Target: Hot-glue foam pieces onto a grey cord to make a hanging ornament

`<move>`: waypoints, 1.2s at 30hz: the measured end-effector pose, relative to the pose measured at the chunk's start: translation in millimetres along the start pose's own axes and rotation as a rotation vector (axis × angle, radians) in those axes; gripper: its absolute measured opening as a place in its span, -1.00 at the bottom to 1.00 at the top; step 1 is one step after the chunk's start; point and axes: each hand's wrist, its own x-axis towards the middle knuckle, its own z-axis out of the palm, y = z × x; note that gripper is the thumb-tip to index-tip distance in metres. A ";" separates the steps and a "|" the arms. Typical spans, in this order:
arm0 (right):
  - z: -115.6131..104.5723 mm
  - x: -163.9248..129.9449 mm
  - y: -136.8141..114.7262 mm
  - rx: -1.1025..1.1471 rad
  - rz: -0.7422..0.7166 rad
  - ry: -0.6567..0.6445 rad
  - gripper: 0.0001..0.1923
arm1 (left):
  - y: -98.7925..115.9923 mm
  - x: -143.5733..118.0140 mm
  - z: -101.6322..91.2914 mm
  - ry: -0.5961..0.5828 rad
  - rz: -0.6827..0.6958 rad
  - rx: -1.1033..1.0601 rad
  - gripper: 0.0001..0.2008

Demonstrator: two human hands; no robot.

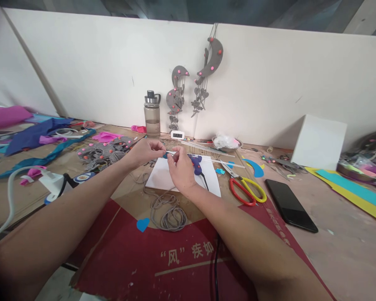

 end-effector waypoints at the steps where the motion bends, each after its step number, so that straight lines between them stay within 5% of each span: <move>1: -0.4 -0.3 -1.3 0.001 -0.011 -0.009 -0.72 | -1.1 0.1 -0.3 0.027 0.006 0.025 -0.82; 9: -6.8 5.1 -13.8 -0.109 -0.114 -0.147 -0.80 | -2.5 -1.2 -5.7 0.353 0.065 0.180 -0.91; 13: -17.1 11.1 -22.3 -0.231 -0.228 -0.266 -0.73 | -3.9 -0.7 -7.3 0.458 0.067 0.078 -0.92; 16: -31.9 19.9 -25.2 -0.310 -0.266 -0.240 -0.68 | -3.5 0.1 -8.1 0.488 0.064 -0.021 -0.91; 22: -69.1 37.4 -3.2 -0.508 -0.013 -0.071 -0.75 | 0.8 0.1 -7.7 0.561 0.121 -0.061 -0.92; 29: -65.9 26.3 36.6 -0.780 0.387 -0.435 -0.53 | 3.8 -3.0 1.9 0.523 0.123 -0.056 -0.96; 36: -51.1 43.6 52.0 -0.682 0.526 -0.453 -0.63 | 1.9 -2.4 4.8 0.468 0.088 -0.099 -0.94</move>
